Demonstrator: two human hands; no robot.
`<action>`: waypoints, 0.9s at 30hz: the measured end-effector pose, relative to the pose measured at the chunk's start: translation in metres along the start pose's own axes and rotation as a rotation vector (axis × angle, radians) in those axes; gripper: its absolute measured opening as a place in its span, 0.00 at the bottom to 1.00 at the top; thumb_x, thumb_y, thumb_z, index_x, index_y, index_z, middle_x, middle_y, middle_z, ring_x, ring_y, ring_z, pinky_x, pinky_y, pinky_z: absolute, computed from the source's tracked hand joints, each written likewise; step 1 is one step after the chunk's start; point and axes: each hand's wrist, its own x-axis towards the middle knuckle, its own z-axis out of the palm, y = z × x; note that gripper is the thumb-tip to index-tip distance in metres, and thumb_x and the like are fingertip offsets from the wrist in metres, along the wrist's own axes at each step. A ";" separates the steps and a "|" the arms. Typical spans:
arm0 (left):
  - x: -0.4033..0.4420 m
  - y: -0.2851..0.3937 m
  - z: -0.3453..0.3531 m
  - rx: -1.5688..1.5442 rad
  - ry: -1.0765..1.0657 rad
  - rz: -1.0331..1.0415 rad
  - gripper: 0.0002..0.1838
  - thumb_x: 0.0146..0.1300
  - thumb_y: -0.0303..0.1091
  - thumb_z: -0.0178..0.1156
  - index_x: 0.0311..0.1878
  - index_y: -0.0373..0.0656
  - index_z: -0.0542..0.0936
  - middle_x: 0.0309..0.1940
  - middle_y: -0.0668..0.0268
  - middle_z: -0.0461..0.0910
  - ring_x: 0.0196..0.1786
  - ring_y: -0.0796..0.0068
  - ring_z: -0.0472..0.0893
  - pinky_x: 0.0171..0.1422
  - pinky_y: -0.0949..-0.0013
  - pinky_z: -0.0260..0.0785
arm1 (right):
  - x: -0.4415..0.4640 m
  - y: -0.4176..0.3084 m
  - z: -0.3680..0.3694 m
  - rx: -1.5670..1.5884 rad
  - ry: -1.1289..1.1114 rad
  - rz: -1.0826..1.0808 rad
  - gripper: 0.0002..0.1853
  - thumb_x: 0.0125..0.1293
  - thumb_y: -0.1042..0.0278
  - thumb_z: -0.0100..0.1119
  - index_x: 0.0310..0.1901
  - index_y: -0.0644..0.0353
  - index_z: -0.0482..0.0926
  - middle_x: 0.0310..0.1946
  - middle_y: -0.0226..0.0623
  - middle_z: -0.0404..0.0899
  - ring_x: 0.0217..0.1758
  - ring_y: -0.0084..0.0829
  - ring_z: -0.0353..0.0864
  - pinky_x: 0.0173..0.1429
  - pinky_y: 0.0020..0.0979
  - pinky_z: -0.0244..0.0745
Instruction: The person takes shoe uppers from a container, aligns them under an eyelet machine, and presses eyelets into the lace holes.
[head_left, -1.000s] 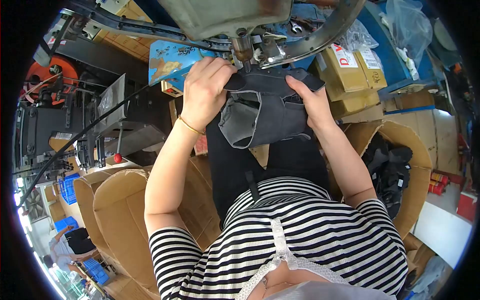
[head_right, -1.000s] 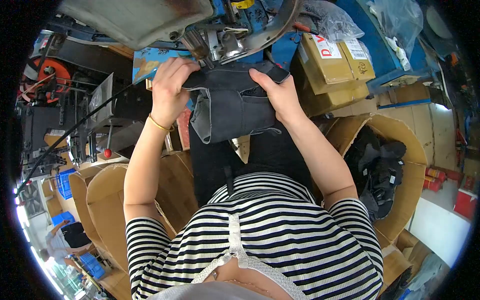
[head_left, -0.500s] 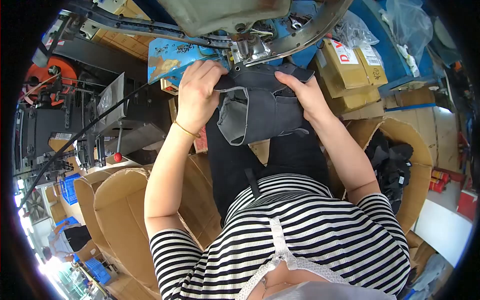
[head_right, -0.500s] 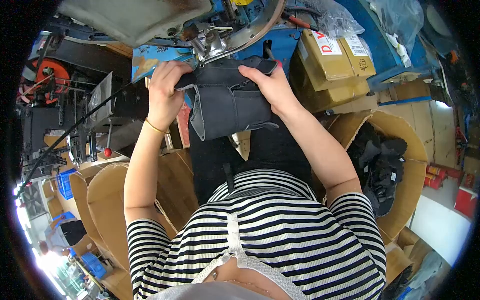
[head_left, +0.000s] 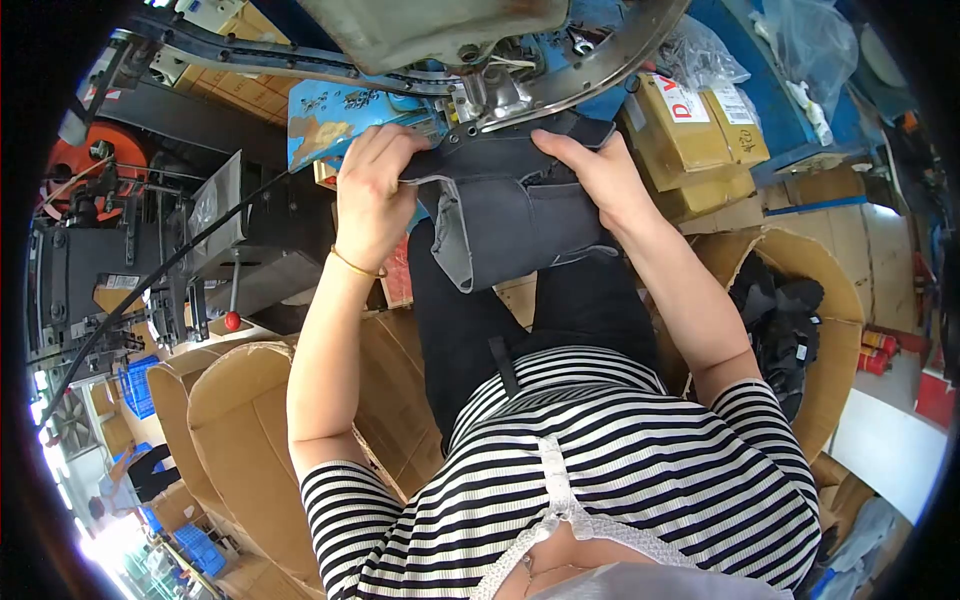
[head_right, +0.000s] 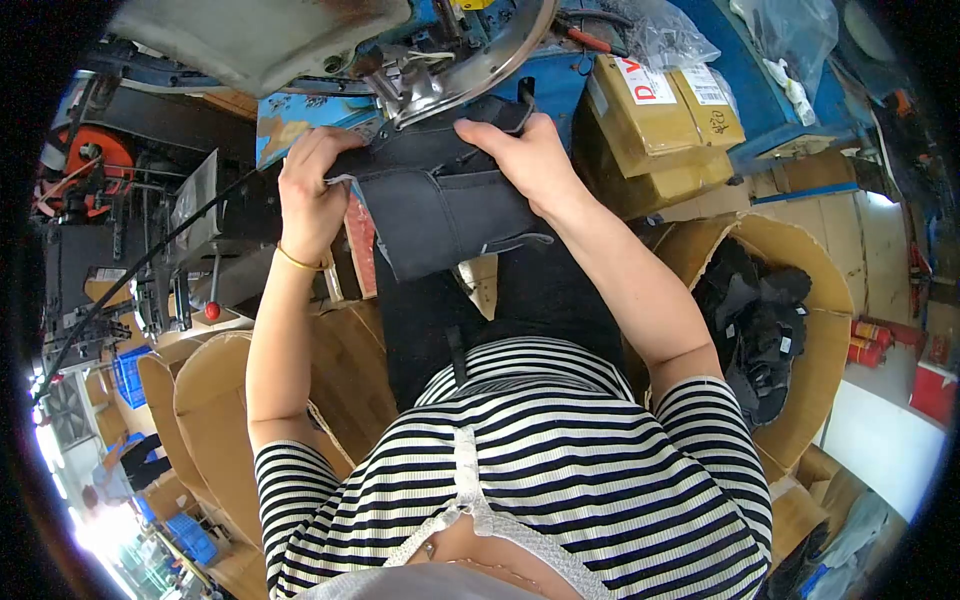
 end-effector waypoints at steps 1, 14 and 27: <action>-0.001 -0.003 -0.002 -0.012 0.007 -0.009 0.19 0.35 0.13 0.57 0.35 0.39 0.77 0.35 0.63 0.78 0.41 0.58 0.76 0.48 0.61 0.68 | 0.002 -0.003 0.003 -0.013 -0.005 0.012 0.13 0.58 0.67 0.68 0.40 0.69 0.83 0.33 0.37 0.85 0.32 0.23 0.82 0.37 0.26 0.77; -0.010 -0.003 0.005 -0.029 -0.002 -0.062 0.18 0.36 0.12 0.56 0.35 0.40 0.76 0.33 0.62 0.76 0.40 0.57 0.75 0.46 0.60 0.67 | 0.000 0.011 -0.004 0.109 -0.012 0.117 0.15 0.61 0.65 0.66 0.47 0.65 0.81 0.40 0.33 0.84 0.42 0.22 0.81 0.48 0.25 0.75; -0.015 -0.006 0.001 -0.074 0.021 -0.139 0.19 0.36 0.11 0.59 0.36 0.38 0.77 0.34 0.61 0.77 0.42 0.55 0.76 0.47 0.61 0.69 | 0.002 0.006 -0.001 -0.079 -0.039 -0.038 0.13 0.64 0.66 0.64 0.45 0.66 0.83 0.38 0.32 0.84 0.38 0.20 0.80 0.43 0.23 0.75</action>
